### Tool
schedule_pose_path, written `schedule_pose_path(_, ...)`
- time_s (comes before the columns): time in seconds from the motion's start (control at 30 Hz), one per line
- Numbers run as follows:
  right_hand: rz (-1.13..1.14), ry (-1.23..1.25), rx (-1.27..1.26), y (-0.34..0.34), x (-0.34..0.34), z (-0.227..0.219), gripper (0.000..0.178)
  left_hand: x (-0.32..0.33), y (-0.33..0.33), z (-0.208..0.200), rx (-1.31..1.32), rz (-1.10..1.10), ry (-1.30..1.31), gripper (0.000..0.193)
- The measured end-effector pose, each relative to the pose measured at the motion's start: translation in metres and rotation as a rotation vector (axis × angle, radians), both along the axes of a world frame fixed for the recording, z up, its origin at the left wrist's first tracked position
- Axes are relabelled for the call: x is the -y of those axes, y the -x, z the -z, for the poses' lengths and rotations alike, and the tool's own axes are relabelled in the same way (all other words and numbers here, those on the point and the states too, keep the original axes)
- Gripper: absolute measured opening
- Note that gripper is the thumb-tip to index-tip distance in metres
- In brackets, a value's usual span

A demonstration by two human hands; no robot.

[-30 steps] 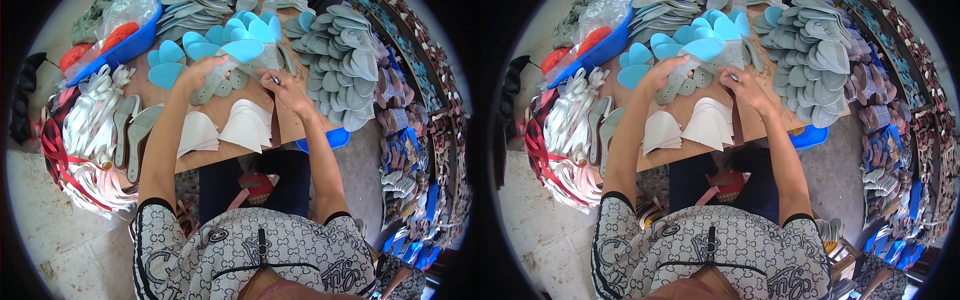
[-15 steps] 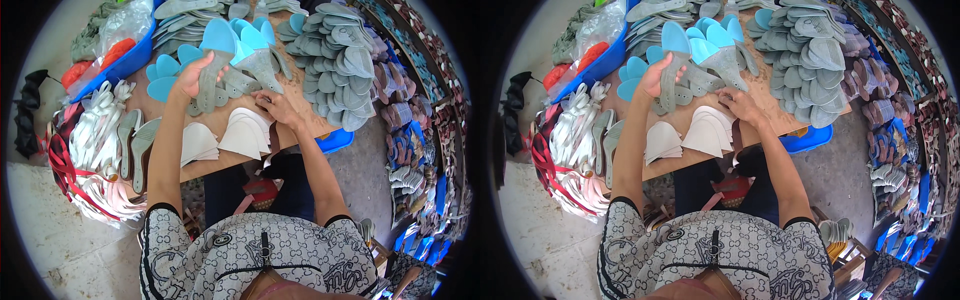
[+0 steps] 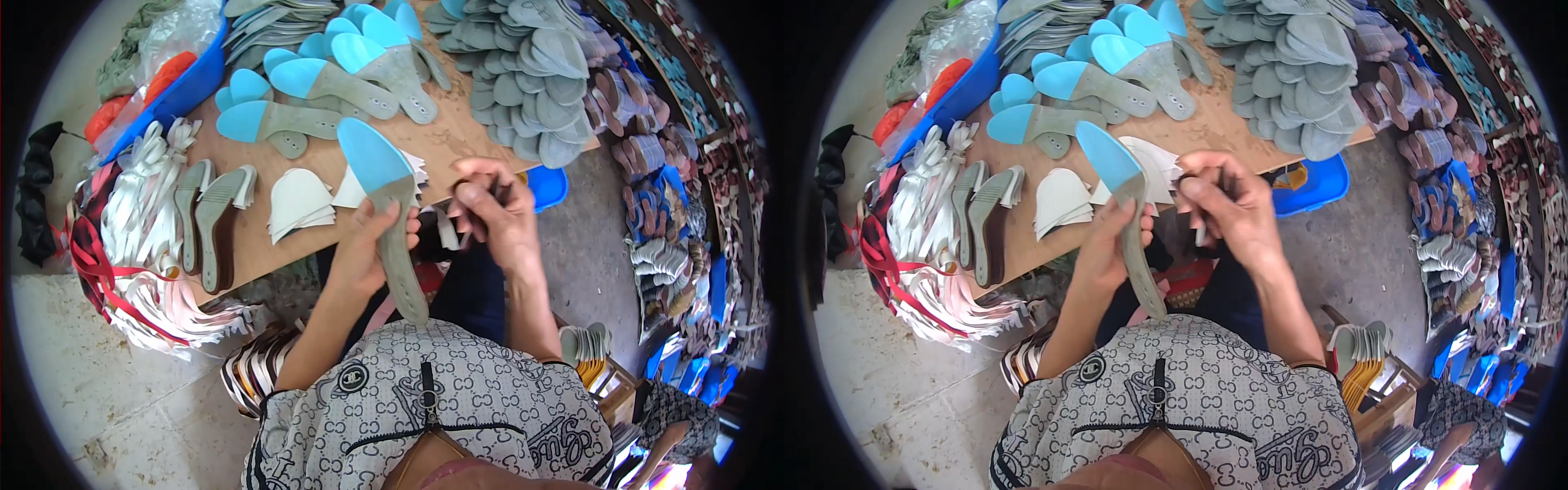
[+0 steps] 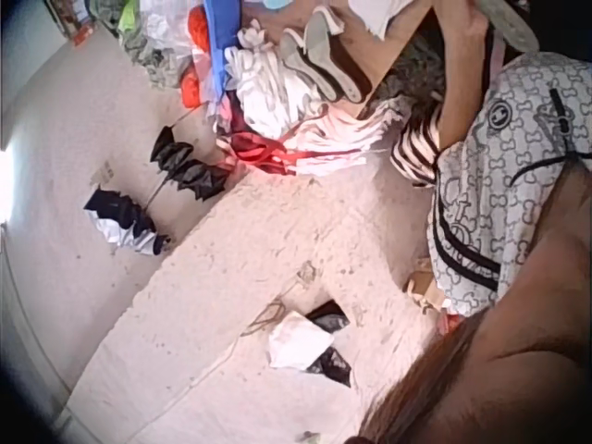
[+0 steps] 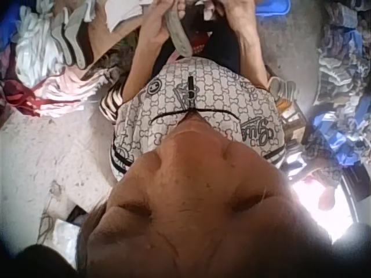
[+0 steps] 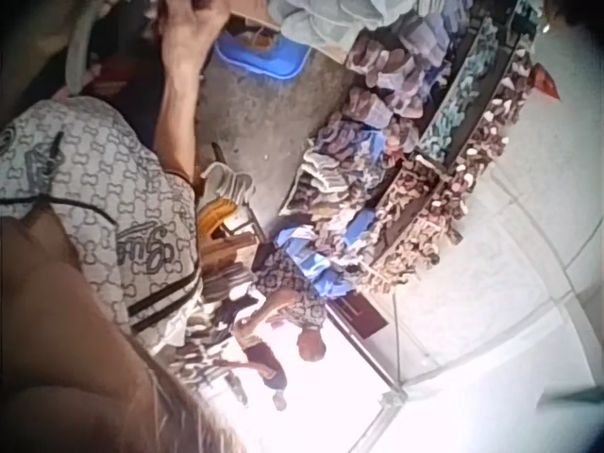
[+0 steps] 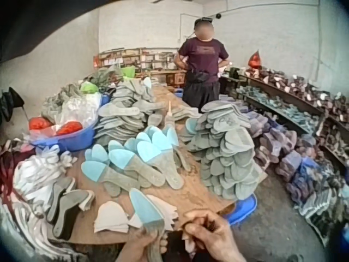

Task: The person trims and attaches lining strips to shoe soles using snips, applies liquid from a bottle onto shoe insoles, presses cushions onto the soles, and sorts fabric pieces on the workbench.

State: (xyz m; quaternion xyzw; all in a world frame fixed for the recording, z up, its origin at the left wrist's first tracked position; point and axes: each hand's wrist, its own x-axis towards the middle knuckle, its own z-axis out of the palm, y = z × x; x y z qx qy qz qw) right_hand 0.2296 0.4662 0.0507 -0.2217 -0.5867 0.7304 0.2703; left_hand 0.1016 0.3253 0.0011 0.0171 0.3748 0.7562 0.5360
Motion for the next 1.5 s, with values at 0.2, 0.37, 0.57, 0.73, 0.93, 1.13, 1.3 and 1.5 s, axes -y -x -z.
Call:
schedule_pose_path(0.2, 0.1, 0.485, -0.209, -0.006, 0.02, 0.028, 0.009, -0.006, -0.047, 0.007, 0.09, 0.04, -0.016, 0.028)
schedule_pose_path(0.37, 0.135, 0.6, -0.233, -0.015, 0.024, 0.033, 0.011, -0.01, -0.062, 0.009, 0.043, 0.035, -0.039, 0.024)
schedule_pose_path(0.57, 0.19, 0.682, -0.192, -0.017, 0.026, 0.033, 0.014, -0.011, -0.067, 0.011, -0.035, 0.036, -0.063, 0.026)
schedule_pose_path(0.73, 0.175, 0.713, -0.181, -0.019, 0.022, 0.039, 0.017, -0.013, -0.07, 0.01, -0.075, 0.019, -0.051, 0.028)
schedule_pose_path(0.93, 0.166, 0.722, -0.191, -0.016, 0.021, 0.042, 0.018, -0.014, -0.069, 0.008, -0.088, -0.003, 0.011, 0.027)
schedule_pose_path(1.13, 0.175, 0.713, -0.159, -0.013, 0.02, 0.044, 0.019, -0.015, -0.066, 0.01, -0.087, 0.016, -0.033, 0.026)
schedule_pose_path(1.3, 0.184, 0.692, -0.095, -0.009, 0.018, 0.042, 0.017, -0.017, -0.064, 0.011, -0.086, 0.004, -0.011, 0.026)
schedule_pose_path(1.5, 0.301, 0.428, -0.089, -0.004, 0.027, 0.043, 0.013, -0.018, -0.065, 0.01, -0.172, -0.095, 0.078, 0.035)
